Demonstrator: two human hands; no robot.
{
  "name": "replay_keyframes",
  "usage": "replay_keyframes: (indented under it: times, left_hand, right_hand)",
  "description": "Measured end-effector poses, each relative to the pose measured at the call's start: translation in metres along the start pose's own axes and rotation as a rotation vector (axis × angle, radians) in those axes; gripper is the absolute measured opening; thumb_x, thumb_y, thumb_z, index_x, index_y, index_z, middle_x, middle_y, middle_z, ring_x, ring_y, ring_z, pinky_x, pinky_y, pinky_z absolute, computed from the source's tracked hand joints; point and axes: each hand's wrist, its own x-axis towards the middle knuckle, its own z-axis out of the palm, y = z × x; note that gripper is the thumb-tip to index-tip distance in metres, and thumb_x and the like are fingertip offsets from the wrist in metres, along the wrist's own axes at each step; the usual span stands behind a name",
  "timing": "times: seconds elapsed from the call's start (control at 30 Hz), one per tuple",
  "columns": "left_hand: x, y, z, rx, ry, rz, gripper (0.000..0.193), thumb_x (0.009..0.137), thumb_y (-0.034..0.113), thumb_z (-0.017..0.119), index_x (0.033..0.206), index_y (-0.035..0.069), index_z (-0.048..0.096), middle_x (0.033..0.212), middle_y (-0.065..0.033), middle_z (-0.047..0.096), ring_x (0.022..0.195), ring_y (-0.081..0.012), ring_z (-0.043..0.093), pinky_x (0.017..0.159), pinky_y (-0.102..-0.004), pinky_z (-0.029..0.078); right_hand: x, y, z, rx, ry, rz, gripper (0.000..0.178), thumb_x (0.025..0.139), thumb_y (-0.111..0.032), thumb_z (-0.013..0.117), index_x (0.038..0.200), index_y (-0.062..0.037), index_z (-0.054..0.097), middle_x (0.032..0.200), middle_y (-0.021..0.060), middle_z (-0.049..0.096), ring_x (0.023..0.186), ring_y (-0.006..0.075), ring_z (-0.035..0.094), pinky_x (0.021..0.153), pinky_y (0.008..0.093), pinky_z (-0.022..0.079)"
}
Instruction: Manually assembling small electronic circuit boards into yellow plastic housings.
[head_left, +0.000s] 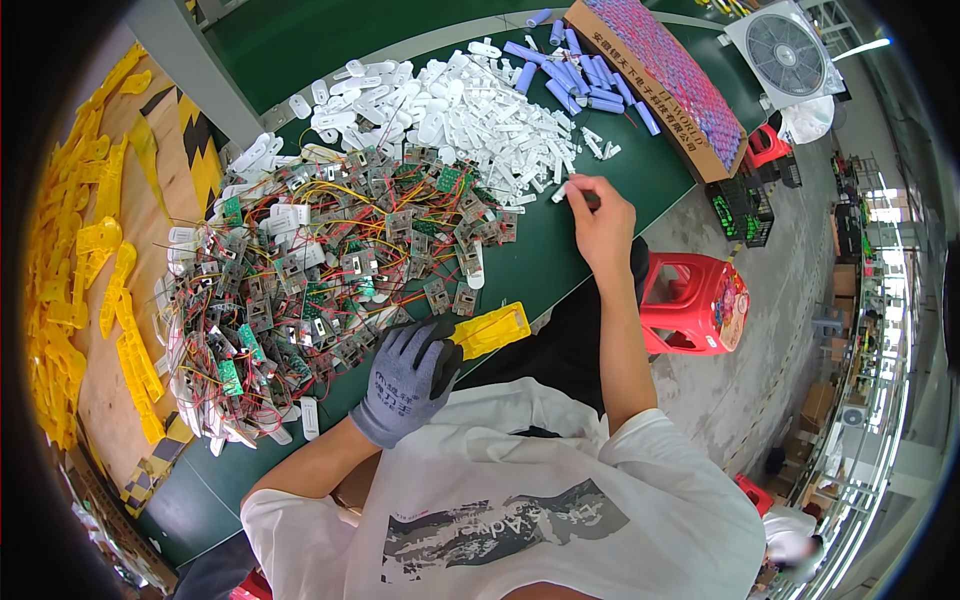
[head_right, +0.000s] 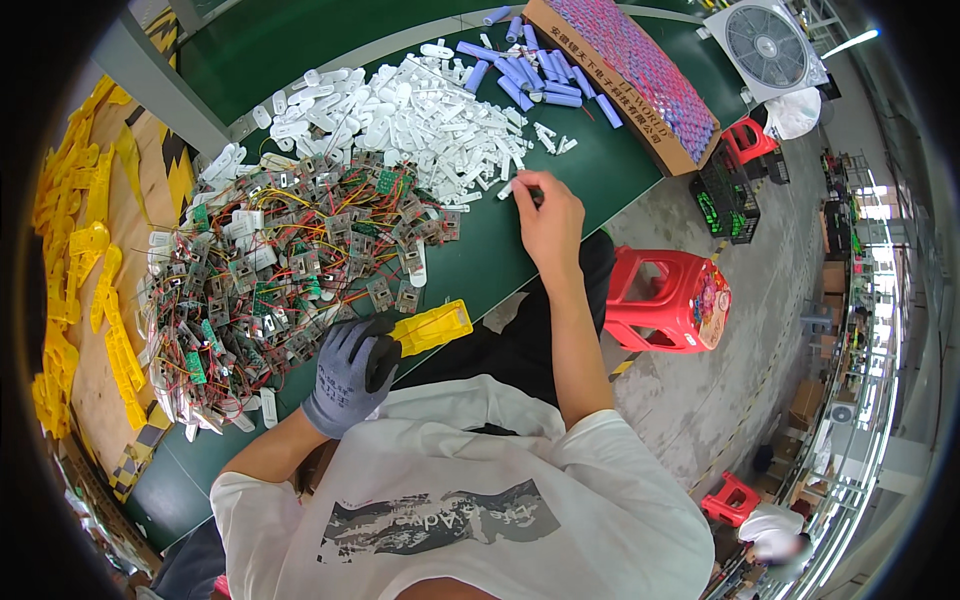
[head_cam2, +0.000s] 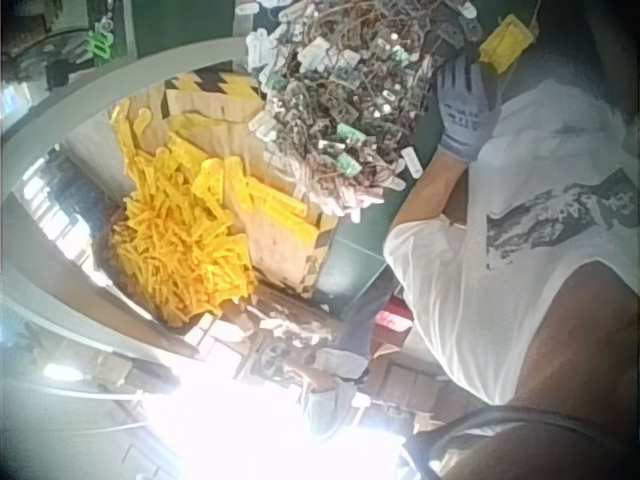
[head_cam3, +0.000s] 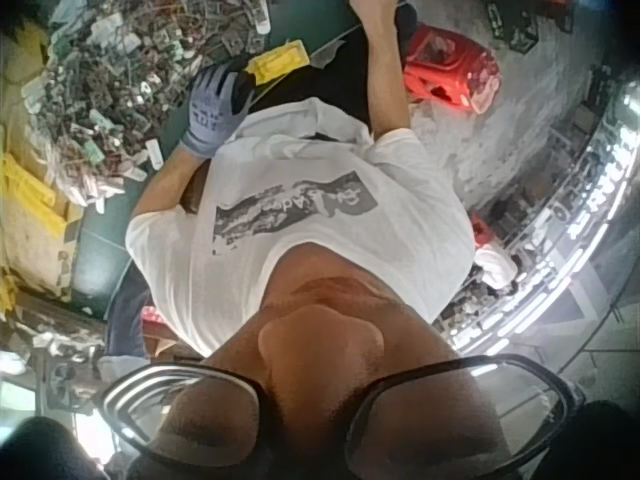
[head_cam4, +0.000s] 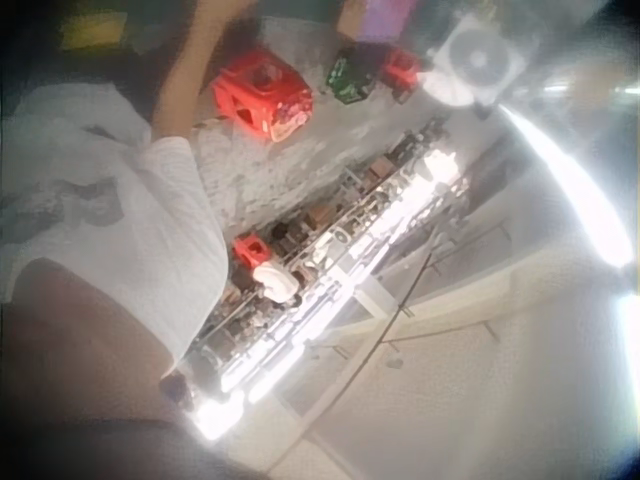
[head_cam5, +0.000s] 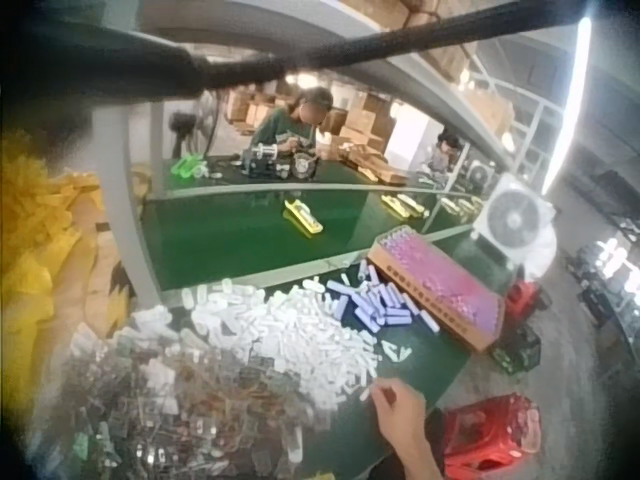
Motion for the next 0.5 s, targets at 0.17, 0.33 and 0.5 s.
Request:
replay_keyframes:
  times: [0.17,0.33,0.5]
  left_hand:
    - [-0.001,0.0,0.001,0.013,0.014,-0.001,0.028,0.07,0.004,0.07,0.093,0.005,0.055,0.103,-0.0113,0.059,0.088,-0.0306,0.059,0.077,-0.0424,0.046]
    - [0.0,0.0,0.001,0.032,0.019,0.001,0.029,0.07,0.004,0.071,0.093,0.005,0.055,0.103,-0.0113,0.06,0.088,-0.0303,0.059,0.077,-0.0423,0.047]
    - [-0.001,-0.001,0.001,0.007,0.044,-0.01,0.029,0.07,0.004,0.071,0.093,0.006,0.055,0.104,-0.0121,0.061,0.087,-0.0305,0.059,0.077,-0.042,0.047]
  right_hand:
    - [-0.02,0.004,-0.016,0.346,-0.028,0.062,0.008,0.088,-0.003,0.064,0.089,0.004,0.061,0.089,0.0085,0.07,0.074,0.0074,0.061,0.069,0.023,0.049]
    - [-0.045,-0.014,-0.044,0.401,-0.348,0.038,0.008,0.081,0.0,0.07,0.086,0.0027,0.066,0.076,0.0056,0.067,0.068,0.0061,0.06,0.062,0.0201,0.047]
    - [-0.06,-0.033,-0.048,0.372,-0.655,-0.077,0.008,0.076,-0.004,0.075,0.079,0.0001,0.069,0.07,0.0044,0.065,0.057,0.0081,0.057,0.052,0.0225,0.044]
